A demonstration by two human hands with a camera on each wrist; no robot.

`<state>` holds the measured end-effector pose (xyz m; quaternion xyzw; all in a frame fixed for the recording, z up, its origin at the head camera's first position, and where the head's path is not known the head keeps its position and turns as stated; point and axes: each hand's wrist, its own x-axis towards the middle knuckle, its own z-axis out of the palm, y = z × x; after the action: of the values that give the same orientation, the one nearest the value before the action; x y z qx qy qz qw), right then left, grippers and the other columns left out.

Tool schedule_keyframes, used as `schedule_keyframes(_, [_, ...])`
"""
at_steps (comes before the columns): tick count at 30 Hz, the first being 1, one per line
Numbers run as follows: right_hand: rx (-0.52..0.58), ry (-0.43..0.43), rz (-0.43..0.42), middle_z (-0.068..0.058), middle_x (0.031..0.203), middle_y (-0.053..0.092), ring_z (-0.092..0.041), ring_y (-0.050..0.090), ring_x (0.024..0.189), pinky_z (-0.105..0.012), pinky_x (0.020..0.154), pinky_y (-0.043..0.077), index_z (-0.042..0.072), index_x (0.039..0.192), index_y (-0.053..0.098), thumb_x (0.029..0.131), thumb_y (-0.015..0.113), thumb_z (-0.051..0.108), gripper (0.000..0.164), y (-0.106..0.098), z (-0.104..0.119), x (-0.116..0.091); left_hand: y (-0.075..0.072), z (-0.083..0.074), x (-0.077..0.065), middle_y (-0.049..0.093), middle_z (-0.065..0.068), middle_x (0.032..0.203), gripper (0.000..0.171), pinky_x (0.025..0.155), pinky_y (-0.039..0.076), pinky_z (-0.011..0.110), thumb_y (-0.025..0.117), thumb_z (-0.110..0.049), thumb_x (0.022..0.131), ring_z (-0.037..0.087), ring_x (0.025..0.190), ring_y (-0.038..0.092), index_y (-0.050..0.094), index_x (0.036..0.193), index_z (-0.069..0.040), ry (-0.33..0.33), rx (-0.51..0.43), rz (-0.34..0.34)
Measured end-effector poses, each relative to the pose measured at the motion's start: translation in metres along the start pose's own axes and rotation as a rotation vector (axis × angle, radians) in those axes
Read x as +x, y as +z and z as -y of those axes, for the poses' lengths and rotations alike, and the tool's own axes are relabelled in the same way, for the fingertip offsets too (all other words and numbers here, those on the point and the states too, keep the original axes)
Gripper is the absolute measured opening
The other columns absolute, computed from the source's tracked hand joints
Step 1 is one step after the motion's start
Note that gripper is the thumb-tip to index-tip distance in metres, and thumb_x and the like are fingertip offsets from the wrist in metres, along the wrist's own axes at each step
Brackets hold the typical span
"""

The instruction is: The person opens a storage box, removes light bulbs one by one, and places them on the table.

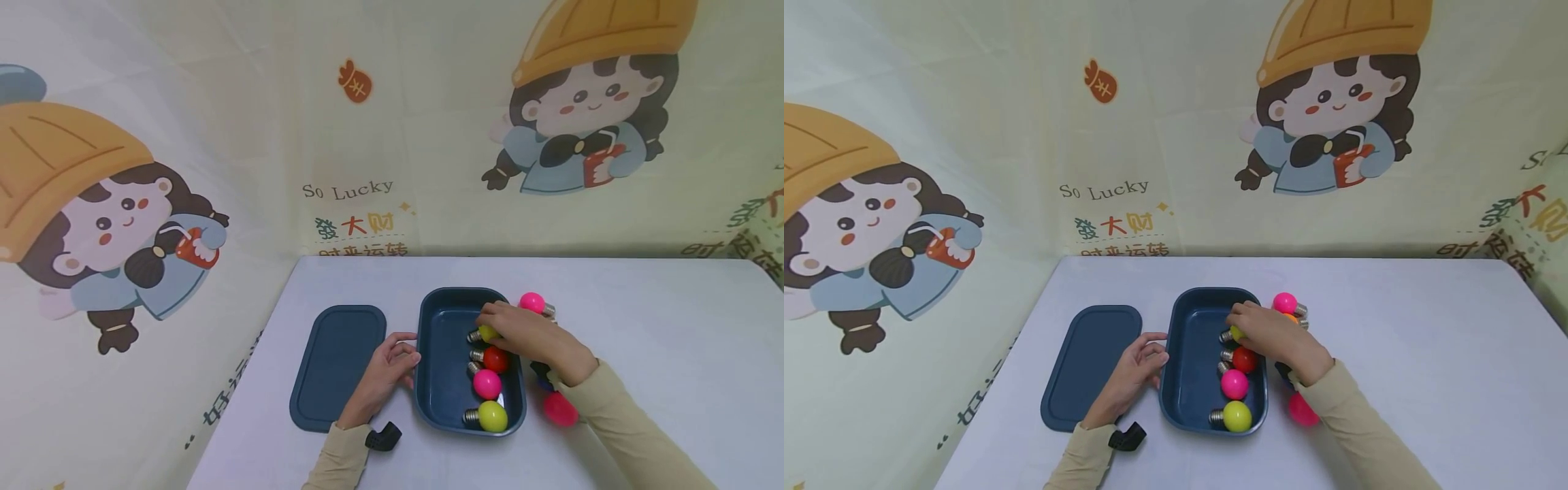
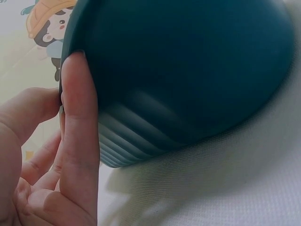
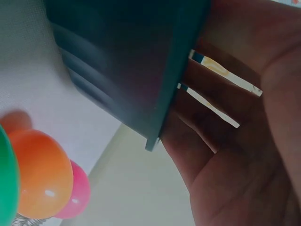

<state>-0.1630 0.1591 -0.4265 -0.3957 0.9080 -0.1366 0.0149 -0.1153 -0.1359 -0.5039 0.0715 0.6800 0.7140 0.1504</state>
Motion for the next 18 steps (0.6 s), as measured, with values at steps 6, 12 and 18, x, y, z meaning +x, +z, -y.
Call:
schedule_keyframes(6, [-0.019, -0.002, 0.017, -0.007, 0.100, 0.063, -0.019, 0.061, 0.092, -0.027, 0.072, 0.059, 0.005, 0.108, 0.071, 0.081, 0.082, 0.011, 0.030, 0.0035, -0.0021, 0.0049, 0.0002, -0.0016, 0.0001, 0.062, 0.003, 0.098, 0.046, 0.056, 0.054, 0.025, 0.067, -0.012, 0.095, 0.009, 0.072, 0.061, 0.048, 0.137, -0.005, 0.003, -0.013, 0.011])
schedule_keyframes(12, [-0.009, -0.004, 0.028, -0.004, 0.093, 0.061, -0.014, 0.058, 0.085, -0.024, 0.068, 0.057, 0.006, 0.105, 0.071, 0.080, 0.083, 0.013, 0.028, 0.0045, -0.0034, 0.0078, -0.0001, -0.0022, 0.0004, 0.062, 0.004, 0.099, 0.046, 0.056, 0.054, 0.025, 0.067, -0.013, 0.096, 0.009, 0.072, 0.061, 0.048, 0.137, -0.005, 0.002, -0.019, 0.016])
schedule_keyframes(18, [0.016, 0.004, 0.038, -0.005, 0.094, 0.063, -0.015, 0.060, 0.085, -0.025, 0.068, 0.058, 0.006, 0.105, 0.072, 0.081, 0.082, 0.013, 0.027, 0.0055, -0.0050, 0.0094, -0.0014, -0.0011, 0.0006, 0.061, 0.004, 0.099, 0.047, 0.056, 0.055, 0.025, 0.067, -0.013, 0.096, 0.009, 0.072, 0.061, 0.047, 0.137, -0.004, 0.004, -0.025, 0.022])
